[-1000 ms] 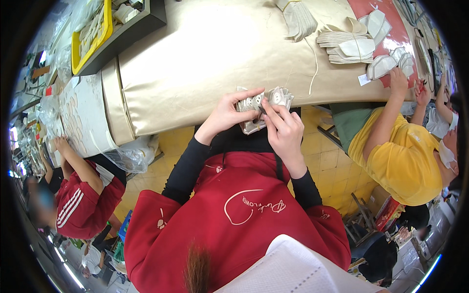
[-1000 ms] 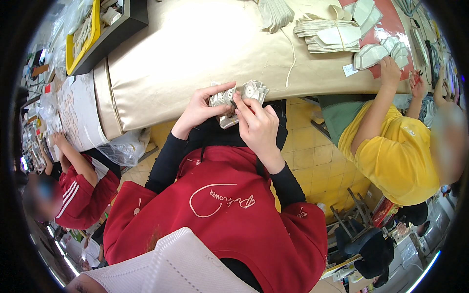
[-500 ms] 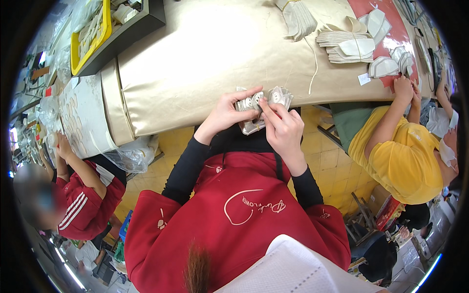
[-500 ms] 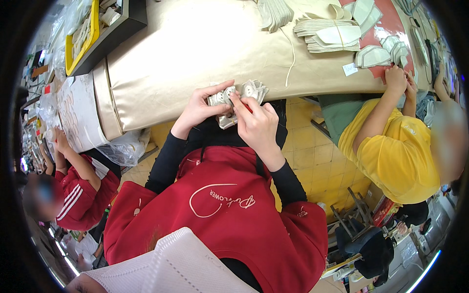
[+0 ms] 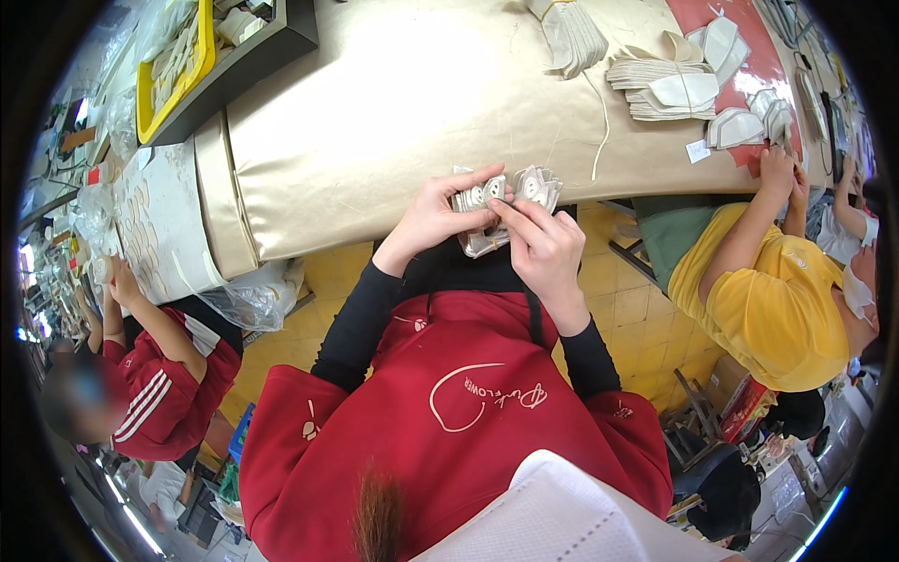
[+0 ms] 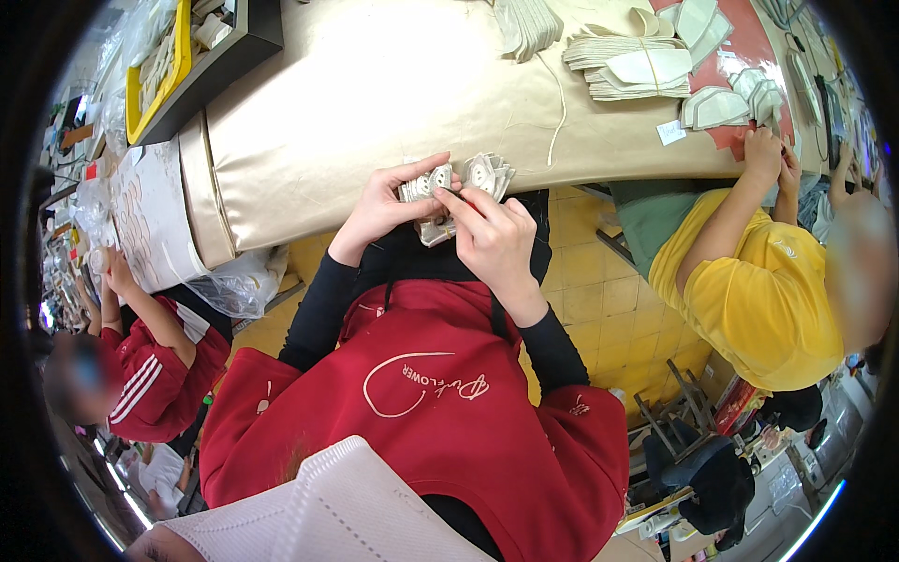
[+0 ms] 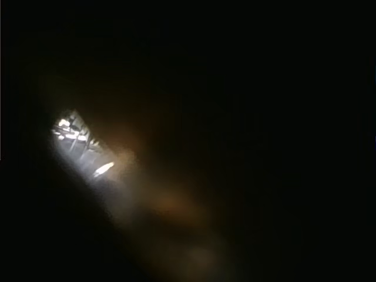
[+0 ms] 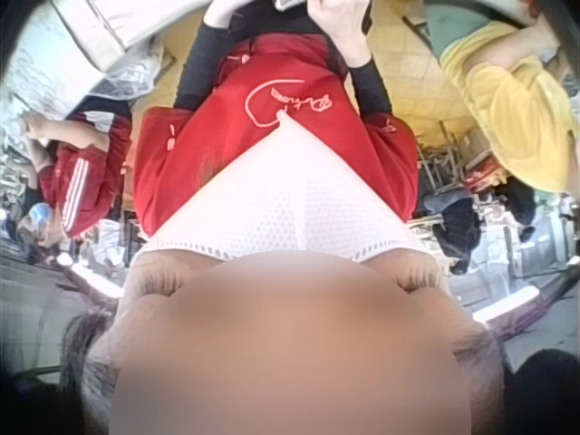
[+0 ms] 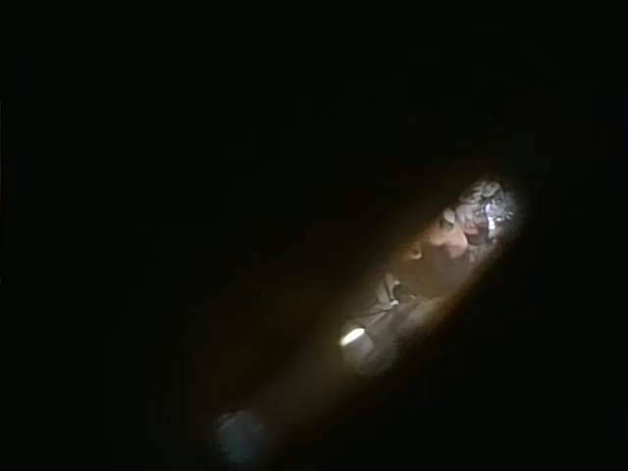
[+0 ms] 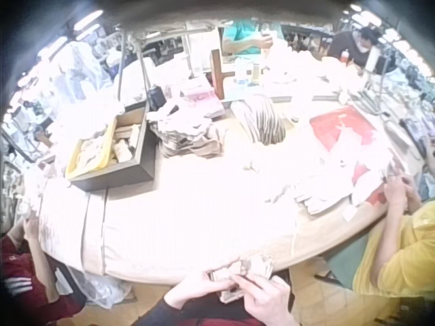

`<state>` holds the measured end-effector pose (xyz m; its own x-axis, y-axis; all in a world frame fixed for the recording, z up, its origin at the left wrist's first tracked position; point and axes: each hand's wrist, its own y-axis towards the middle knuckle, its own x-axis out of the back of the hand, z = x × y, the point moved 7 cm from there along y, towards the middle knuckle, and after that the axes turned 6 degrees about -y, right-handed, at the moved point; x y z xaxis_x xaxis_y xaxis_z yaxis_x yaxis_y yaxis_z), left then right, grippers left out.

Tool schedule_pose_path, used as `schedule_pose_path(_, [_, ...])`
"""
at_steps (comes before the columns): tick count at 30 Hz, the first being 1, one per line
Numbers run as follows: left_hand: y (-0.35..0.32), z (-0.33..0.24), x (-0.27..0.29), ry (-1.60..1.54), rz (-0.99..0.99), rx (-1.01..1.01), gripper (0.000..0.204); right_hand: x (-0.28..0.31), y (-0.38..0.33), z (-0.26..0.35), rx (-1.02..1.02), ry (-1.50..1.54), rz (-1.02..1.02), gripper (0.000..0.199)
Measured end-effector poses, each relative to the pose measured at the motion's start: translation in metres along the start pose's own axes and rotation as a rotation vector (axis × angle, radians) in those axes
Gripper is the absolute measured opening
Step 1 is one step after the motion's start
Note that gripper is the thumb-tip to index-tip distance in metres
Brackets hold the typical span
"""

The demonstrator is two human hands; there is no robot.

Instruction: The person uses a red utility knife to trim the edges of a stack of small white fabric pieces. They hold the stack in one hand and carefully cut along the edges, then place the trimmed pieces on the table.

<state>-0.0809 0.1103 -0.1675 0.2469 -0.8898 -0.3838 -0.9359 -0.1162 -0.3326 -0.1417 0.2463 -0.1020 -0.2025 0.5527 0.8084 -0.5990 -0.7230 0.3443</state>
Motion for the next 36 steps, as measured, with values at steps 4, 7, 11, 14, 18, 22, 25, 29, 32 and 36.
schedule_pose_path(4, [0.0,0.001,0.001,0.013,-0.008,0.017,0.062,-0.003,-0.004,-0.01,-0.096,0.126,0.041,0.034])
schedule_pose_path(7, [-0.001,-0.002,0.002,0.085,-0.033,-0.031,0.061,-0.008,-0.009,-0.027,-0.354,0.487,0.009,0.035])
schedule_pose_path(11, [-0.002,-0.011,-0.005,0.239,-0.098,-0.202,0.06,-0.011,-0.015,-0.031,-0.546,0.735,-0.018,0.047])
schedule_pose_path(14, [-0.003,-0.009,-0.009,0.287,-0.155,-0.2,0.055,-0.005,-0.008,-0.02,-0.411,0.491,-0.006,0.054])
schedule_pose_path(18, [-0.004,-0.012,-0.012,0.347,-0.15,-0.226,0.051,-0.006,-0.005,-0.021,-0.431,0.334,-0.039,0.051])
schedule_pose_path(22, [-0.002,-0.011,-0.007,0.153,-0.086,-0.205,0.038,0.004,-0.004,-0.021,-0.324,0.098,-0.181,0.044])
schedule_pose_path(25, [0.003,-0.011,-0.006,0.252,0.0,-0.2,0.034,0.013,-0.002,-0.014,-0.207,0.015,-0.135,0.04])
schedule_pose_path(29, [0.001,-0.004,0.0,0.249,-0.086,-0.107,0.038,0.043,0.0,-0.008,-0.279,0.326,-0.163,0.039])
schedule_pose_path(32, [0.002,-0.003,0.0,0.188,-0.064,-0.079,0.042,0.044,0.0,0.01,-0.309,0.808,-0.085,0.041])
schedule_pose_path(36, [0.001,-0.018,-0.005,0.367,-0.023,-0.296,0.046,-0.002,0.009,0.042,-0.252,0.966,0.153,0.037])
